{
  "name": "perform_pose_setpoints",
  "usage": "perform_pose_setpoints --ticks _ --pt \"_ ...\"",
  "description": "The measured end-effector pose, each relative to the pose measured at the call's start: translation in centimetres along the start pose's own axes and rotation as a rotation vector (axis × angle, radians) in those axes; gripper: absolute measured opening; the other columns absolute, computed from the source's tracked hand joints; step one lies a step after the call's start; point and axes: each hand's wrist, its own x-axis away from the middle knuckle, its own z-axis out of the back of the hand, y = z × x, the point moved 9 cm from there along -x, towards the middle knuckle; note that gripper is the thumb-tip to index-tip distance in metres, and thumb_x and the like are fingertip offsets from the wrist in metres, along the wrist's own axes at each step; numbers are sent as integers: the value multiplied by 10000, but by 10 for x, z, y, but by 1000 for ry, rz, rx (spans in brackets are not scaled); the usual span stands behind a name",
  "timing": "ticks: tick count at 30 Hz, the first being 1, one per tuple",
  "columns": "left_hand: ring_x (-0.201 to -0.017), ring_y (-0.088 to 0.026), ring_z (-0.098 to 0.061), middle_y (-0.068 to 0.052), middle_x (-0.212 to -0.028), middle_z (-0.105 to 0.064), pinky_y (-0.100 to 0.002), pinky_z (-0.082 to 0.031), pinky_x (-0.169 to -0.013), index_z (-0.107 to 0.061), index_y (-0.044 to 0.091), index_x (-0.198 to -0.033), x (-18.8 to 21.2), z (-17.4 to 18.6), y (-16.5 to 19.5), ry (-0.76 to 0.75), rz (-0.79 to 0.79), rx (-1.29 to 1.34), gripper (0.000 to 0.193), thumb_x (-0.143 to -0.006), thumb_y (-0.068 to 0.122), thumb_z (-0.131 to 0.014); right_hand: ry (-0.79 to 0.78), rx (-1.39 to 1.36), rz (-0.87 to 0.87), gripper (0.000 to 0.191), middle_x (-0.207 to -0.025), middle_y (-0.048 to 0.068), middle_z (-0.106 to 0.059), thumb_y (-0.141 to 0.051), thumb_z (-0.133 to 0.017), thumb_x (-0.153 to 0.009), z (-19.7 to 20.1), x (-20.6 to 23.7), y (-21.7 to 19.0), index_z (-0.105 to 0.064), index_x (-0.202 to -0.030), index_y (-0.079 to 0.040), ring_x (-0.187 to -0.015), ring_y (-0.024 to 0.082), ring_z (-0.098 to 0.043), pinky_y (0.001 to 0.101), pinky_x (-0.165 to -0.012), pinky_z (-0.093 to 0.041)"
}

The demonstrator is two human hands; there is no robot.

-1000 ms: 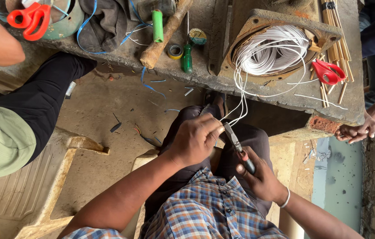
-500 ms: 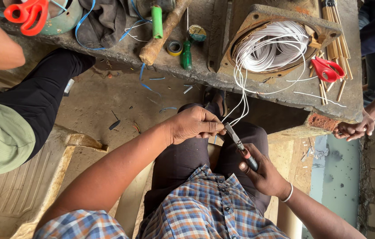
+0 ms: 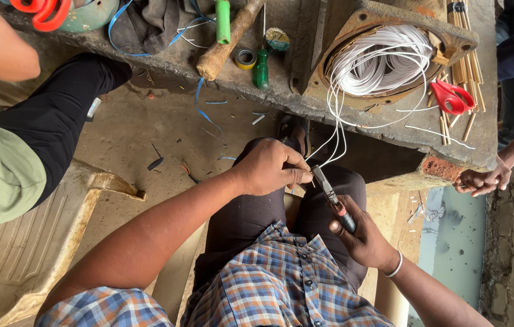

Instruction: The person sits on a chair and strips insulation from the ends of white electrical wires using pliers, then twists the exposed wire ends together. They take an electrical tape roll and wrap tape around the joined wires to insulate the connection.

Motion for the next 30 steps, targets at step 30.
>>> perform_pose_setpoints --ticks 30 --pt "-707 -77 -630 29 -830 -685 -253 -590 -694 -719 9 -1025 5 -44 -88 116 411 964 245 -1010 241 -643 58 53 -2 441 -840 69 -596 -266 -664 -939 -1 -23 -6 -541 -1302 -47 -713 155 -534 313 -679 -478"
